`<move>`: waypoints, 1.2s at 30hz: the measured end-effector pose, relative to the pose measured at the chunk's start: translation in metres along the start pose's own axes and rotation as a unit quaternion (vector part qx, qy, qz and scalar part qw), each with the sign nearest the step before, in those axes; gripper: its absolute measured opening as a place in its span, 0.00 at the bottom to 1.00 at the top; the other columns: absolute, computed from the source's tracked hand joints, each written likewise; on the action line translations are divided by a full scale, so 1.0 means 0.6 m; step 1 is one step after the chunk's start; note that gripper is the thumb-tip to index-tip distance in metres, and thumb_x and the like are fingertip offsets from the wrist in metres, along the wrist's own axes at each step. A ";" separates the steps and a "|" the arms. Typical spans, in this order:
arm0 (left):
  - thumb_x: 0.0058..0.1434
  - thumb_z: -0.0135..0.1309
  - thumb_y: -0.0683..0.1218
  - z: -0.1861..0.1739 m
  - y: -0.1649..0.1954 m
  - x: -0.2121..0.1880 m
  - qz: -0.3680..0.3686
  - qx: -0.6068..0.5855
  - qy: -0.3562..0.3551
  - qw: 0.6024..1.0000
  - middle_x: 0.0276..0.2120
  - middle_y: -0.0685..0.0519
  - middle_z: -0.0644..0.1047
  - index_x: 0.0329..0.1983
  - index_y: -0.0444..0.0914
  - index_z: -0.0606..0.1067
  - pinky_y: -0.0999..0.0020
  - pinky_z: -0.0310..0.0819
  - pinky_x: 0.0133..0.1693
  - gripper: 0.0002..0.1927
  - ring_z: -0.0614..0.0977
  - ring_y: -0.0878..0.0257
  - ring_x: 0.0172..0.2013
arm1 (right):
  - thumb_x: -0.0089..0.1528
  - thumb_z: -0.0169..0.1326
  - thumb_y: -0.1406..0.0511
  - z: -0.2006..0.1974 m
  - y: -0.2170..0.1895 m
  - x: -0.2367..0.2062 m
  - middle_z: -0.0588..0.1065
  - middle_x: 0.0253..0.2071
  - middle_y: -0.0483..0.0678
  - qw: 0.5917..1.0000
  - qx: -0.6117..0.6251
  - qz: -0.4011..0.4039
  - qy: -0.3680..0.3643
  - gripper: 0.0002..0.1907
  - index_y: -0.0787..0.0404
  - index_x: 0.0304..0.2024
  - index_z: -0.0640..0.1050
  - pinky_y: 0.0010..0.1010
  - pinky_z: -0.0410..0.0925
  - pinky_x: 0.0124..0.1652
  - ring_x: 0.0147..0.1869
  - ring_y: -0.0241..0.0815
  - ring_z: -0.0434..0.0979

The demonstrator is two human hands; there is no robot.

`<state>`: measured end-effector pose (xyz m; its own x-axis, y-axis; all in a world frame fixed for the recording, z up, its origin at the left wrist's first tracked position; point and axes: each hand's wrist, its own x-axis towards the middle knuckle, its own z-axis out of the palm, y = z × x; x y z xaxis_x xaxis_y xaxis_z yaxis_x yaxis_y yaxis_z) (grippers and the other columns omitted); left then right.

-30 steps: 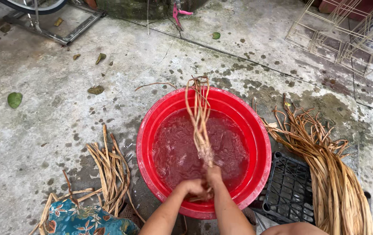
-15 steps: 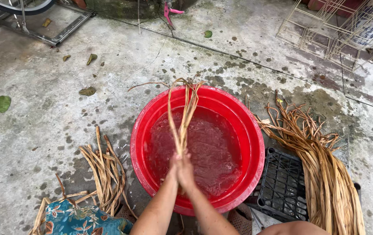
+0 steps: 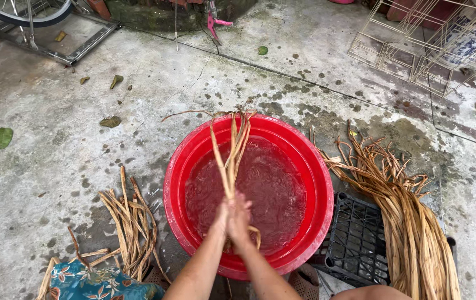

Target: The person repeatedly picks up bundles of dried plant strips, submerges them in a red basin of water, and agitates them by hand. The strips are then placed into a black plastic crate beside the basin. The process is repeated for multiple bundles throughout the clip.

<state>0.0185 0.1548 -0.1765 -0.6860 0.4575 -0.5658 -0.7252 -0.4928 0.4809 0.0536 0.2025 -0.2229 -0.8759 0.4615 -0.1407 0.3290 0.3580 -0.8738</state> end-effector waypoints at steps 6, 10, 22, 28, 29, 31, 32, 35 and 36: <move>0.73 0.45 0.61 0.035 -0.060 -0.013 0.023 0.261 -0.012 0.965 0.49 0.56 0.75 0.61 0.45 0.70 0.73 0.74 0.38 0.21 0.76 0.64 0.47 | 0.70 0.28 0.46 -0.082 0.031 0.041 0.57 0.72 0.55 0.986 -0.045 0.158 0.007 0.33 0.49 0.72 0.63 0.58 0.43 0.68 0.76 0.54 0.48; 0.73 0.43 0.55 0.025 -0.034 0.004 0.046 0.322 0.081 0.942 0.35 0.47 0.76 0.53 0.36 0.74 0.70 0.74 0.28 0.20 0.77 0.57 0.32 | 0.74 0.38 0.45 -0.074 0.048 0.057 0.72 0.59 0.76 0.935 0.233 0.262 -0.056 0.35 0.66 0.64 0.75 0.64 0.67 0.61 0.62 0.77 0.71; 0.68 0.49 0.51 -0.007 -0.103 -0.005 -0.011 0.716 -0.246 0.653 0.43 0.41 0.81 0.51 0.37 0.78 0.50 0.74 0.44 0.16 0.82 0.47 0.41 | 0.58 0.64 0.66 -0.105 0.109 0.081 0.78 0.26 0.52 0.941 0.224 0.249 0.040 0.19 0.70 0.48 0.79 0.37 0.69 0.23 0.23 0.44 0.75; 0.70 0.42 0.66 -0.025 -0.017 0.016 -0.040 0.348 0.015 0.936 0.59 0.36 0.69 0.67 0.42 0.70 0.47 0.64 0.55 0.32 0.71 0.44 0.56 | 0.63 0.59 0.53 -0.045 0.058 0.049 0.80 0.32 0.51 0.983 0.121 0.085 0.106 0.19 0.60 0.47 0.82 0.38 0.70 0.29 0.31 0.42 0.78; 0.70 0.40 0.69 -0.027 -0.009 0.018 -0.040 0.272 0.016 0.961 0.63 0.34 0.66 0.71 0.43 0.67 0.46 0.62 0.58 0.36 0.68 0.42 0.60 | 0.65 0.53 0.48 -0.022 0.040 0.037 0.80 0.36 0.51 0.984 0.096 0.140 0.043 0.23 0.55 0.52 0.79 0.37 0.72 0.31 0.32 0.40 0.78; 0.69 0.36 0.73 -0.030 -0.003 0.018 -0.029 0.111 -0.018 0.993 0.67 0.23 0.60 0.76 0.42 0.64 0.36 0.58 0.63 0.42 0.63 0.30 0.68 | 0.67 0.45 0.43 0.000 0.011 0.027 0.77 0.45 0.52 0.978 0.068 0.196 -0.023 0.28 0.49 0.62 0.74 0.41 0.74 0.38 0.37 0.44 0.77; 0.66 0.35 0.74 -0.028 -0.006 0.017 -0.014 0.108 -0.033 0.994 0.69 0.32 0.59 0.75 0.46 0.62 0.38 0.57 0.65 0.42 0.61 0.37 0.69 | 0.68 0.41 0.44 0.001 0.002 0.026 0.75 0.50 0.53 0.978 0.066 0.198 -0.025 0.29 0.47 0.66 0.71 0.46 0.73 0.42 0.42 0.49 0.77; 0.60 0.37 0.75 -0.015 -0.018 0.005 -0.020 0.105 -0.059 0.993 0.73 0.48 0.61 0.74 0.50 0.60 0.42 0.55 0.68 0.44 0.60 0.50 0.72 | 0.71 0.32 0.46 -0.018 0.002 0.036 0.70 0.64 0.56 0.977 0.056 0.204 -0.038 0.33 0.42 0.77 0.62 0.59 0.71 0.54 0.57 0.63 0.76; 0.61 0.42 0.75 -0.005 -0.025 0.002 -0.054 0.112 -0.058 0.991 0.73 0.45 0.63 0.73 0.46 0.62 0.43 0.56 0.68 0.44 0.62 0.49 0.72 | 0.72 0.29 0.46 -0.024 0.008 0.042 0.68 0.68 0.57 0.977 0.053 0.201 -0.043 0.34 0.40 0.81 0.59 0.64 0.71 0.58 0.62 0.68 0.76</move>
<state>0.0287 0.1605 -0.1863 -0.5971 0.5872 -0.5465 -0.7799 -0.2656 0.5667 0.0383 0.2278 -0.2239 -0.7116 0.4752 -0.5175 0.6180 0.0730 -0.7828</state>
